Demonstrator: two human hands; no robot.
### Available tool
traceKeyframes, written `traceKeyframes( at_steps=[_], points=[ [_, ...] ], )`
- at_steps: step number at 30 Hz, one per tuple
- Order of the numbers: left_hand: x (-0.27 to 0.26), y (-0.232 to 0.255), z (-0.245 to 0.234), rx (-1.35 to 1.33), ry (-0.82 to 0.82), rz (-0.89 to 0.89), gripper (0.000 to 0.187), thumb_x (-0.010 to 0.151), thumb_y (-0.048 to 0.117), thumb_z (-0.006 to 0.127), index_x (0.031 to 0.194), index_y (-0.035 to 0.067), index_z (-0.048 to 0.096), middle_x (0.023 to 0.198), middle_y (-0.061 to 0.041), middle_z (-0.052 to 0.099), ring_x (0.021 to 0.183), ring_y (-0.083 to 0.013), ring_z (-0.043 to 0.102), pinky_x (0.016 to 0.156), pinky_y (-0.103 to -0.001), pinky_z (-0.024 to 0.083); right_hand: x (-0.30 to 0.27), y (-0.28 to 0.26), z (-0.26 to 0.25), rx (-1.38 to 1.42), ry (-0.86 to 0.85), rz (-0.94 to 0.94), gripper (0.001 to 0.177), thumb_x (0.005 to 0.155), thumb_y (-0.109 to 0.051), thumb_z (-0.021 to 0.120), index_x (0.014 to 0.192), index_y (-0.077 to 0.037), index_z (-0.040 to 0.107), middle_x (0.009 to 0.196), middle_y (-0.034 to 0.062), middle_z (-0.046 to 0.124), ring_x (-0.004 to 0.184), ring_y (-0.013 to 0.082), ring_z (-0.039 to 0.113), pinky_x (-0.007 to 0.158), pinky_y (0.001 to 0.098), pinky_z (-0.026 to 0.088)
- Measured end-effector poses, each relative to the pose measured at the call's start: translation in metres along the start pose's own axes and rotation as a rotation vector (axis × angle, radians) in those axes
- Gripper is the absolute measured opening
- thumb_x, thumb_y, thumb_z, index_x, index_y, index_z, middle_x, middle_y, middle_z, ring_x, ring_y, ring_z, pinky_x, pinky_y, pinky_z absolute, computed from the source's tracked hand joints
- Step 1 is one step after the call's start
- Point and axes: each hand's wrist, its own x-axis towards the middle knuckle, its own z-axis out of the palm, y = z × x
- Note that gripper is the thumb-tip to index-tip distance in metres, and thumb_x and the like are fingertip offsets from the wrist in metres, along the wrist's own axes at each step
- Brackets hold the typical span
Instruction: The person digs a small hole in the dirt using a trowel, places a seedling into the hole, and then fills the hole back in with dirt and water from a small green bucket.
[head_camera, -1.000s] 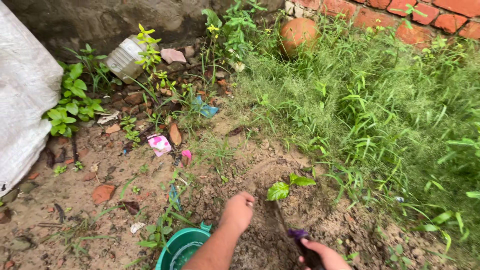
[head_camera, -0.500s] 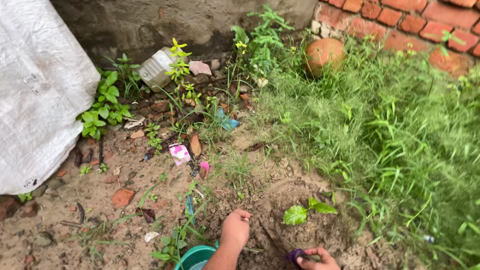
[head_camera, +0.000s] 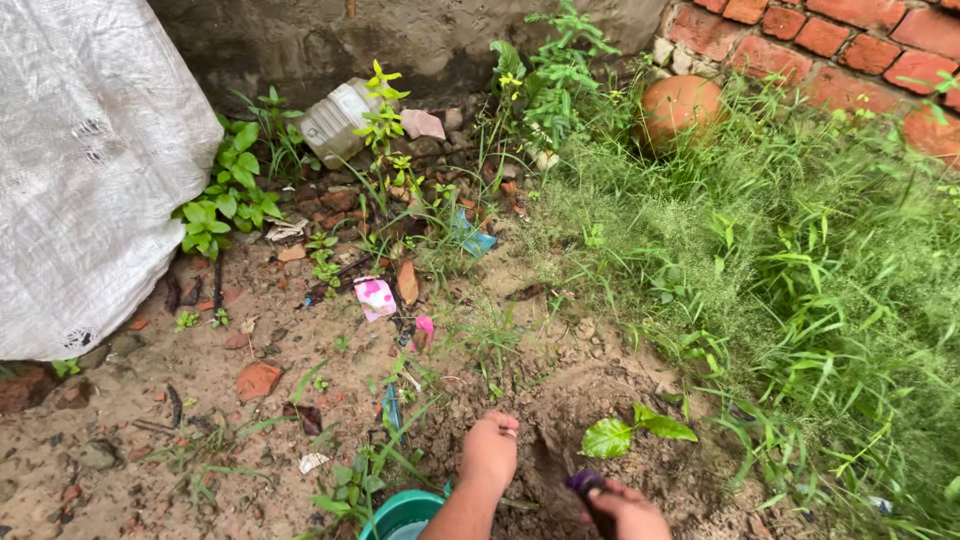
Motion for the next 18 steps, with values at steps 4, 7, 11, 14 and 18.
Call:
traceKeyframes(
  at_steps=[4,7,11,14,18],
  points=[
    [-0.001,0.005,0.005,-0.040,-0.008,0.004,0.014,0.092,0.013,0.065,0.102,0.011,0.075,0.097,-0.011,0.076,0.094,-0.0266,0.073,0.085,-0.039,0.056,0.006,-0.029,-0.052,0.353,-0.474,0.255,0.055,0.089,-0.022,0.061,0.142,-0.007,0.053,0.111,0.0239,0.073,0.067,0.0253,0.068,0.045,0.0339,0.046],
    [-0.004,0.013,0.001,-0.044,-0.030,-0.009,0.015,0.092,0.012,0.064,0.103,0.011,0.075,0.096,-0.010,0.076,0.092,-0.0257,0.073,0.084,-0.038,0.056,-0.008,-0.009,-0.065,0.487,-0.982,0.408,0.061,0.096,-0.038,0.061,0.147,-0.007,0.047,0.100,0.0174,0.073,0.076,0.0240,0.070,0.062,0.0324,0.053],
    [-0.002,0.015,-0.004,-0.032,-0.021,-0.028,0.014,0.091,0.013,0.066,0.102,0.011,0.075,0.098,-0.010,0.076,0.093,-0.0251,0.072,0.084,-0.038,0.055,-0.005,-0.014,-0.081,0.084,-0.583,0.115,0.059,0.095,-0.039,0.062,0.146,-0.012,0.049,0.098,0.0190,0.074,0.084,0.0284,0.074,0.072,0.0371,0.059],
    [-0.004,0.006,-0.010,-0.037,-0.003,0.000,0.015,0.093,0.013,0.064,0.103,0.010,0.074,0.099,-0.010,0.076,0.092,-0.0260,0.073,0.084,-0.039,0.056,0.001,0.003,-0.063,-0.211,-0.213,0.060,0.059,0.095,-0.037,0.062,0.147,-0.012,0.048,0.102,0.0202,0.074,0.086,0.0286,0.074,0.074,0.0375,0.059],
    [-0.005,0.008,-0.009,0.038,-0.032,-0.060,0.014,0.094,0.014,0.063,0.103,0.011,0.073,0.100,-0.011,0.075,0.094,-0.0277,0.071,0.084,-0.041,0.055,0.003,0.025,-0.024,-0.231,-0.060,0.065,0.060,0.095,-0.034,0.062,0.148,-0.011,0.046,0.108,0.0217,0.073,0.088,0.0288,0.074,0.077,0.0380,0.059]
  ],
)
